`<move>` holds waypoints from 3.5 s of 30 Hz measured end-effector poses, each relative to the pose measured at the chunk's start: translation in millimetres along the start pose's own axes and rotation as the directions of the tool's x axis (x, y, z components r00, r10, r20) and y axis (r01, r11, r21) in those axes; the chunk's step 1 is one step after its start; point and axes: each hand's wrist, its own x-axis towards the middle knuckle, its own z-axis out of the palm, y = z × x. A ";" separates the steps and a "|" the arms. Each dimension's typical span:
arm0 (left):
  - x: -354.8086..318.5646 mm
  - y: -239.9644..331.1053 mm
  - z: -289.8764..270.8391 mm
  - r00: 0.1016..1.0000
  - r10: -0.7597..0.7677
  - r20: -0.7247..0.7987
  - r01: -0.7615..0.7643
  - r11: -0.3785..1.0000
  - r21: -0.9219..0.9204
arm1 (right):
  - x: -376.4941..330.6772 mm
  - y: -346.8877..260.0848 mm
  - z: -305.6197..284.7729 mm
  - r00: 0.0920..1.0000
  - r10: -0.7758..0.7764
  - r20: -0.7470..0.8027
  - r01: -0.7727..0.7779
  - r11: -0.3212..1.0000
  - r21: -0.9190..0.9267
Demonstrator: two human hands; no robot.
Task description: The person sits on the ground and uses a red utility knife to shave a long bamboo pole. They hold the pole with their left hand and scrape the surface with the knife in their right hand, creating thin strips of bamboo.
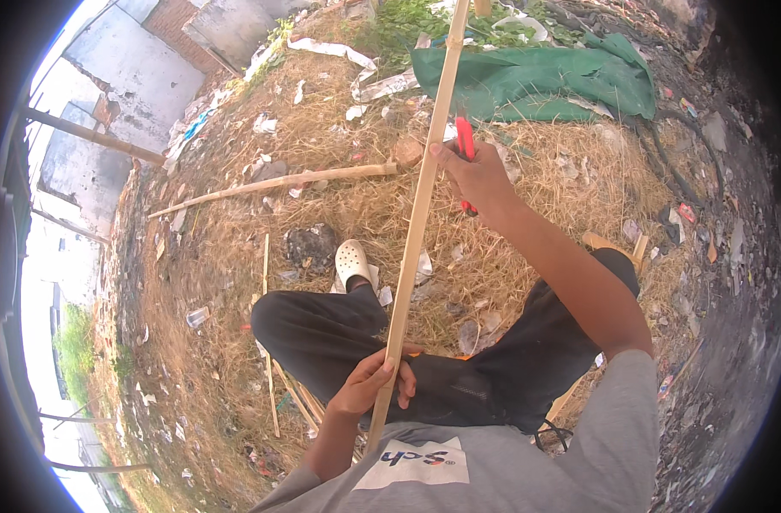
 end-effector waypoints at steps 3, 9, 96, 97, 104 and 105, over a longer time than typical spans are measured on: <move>-11.0 -5.8 5.8 0.999 0.021 -0.025 -0.021 1.000 -0.011 | 17.4 2.6 -22.3 0.998 -0.026 -0.056 0.027 0.999 0.028; 1.0 16.5 16.8 0.966 0.124 -0.228 -0.057 0.958 0.281 | 10.5 14.5 -13.4 0.932 -0.362 0.012 0.264 0.656 -0.707; -51.0 43.4 54.1 0.968 -0.015 -0.251 0.125 0.896 0.426 | 75.2 -26.7 -93.4 0.867 -0.492 0.074 -0.008 -0.163 -0.987; -51.8 44.4 57.3 0.968 -0.032 -0.248 0.136 0.899 0.416 | 77.9 -25.6 -101.7 0.849 -0.520 0.093 -0.003 -0.182 -0.983; -67.8 50.6 64.0 0.957 -0.105 -0.269 0.226 0.853 0.471 | 89.3 -41.4 -139.8 0.873 -0.484 0.068 -0.051 -0.230 -0.972; -71.7 52.4 66.0 0.957 -0.146 -0.250 0.252 0.847 0.468 | 93.5 -48.4 -150.7 0.862 -0.502 -0.065 -0.159 -0.147 -0.976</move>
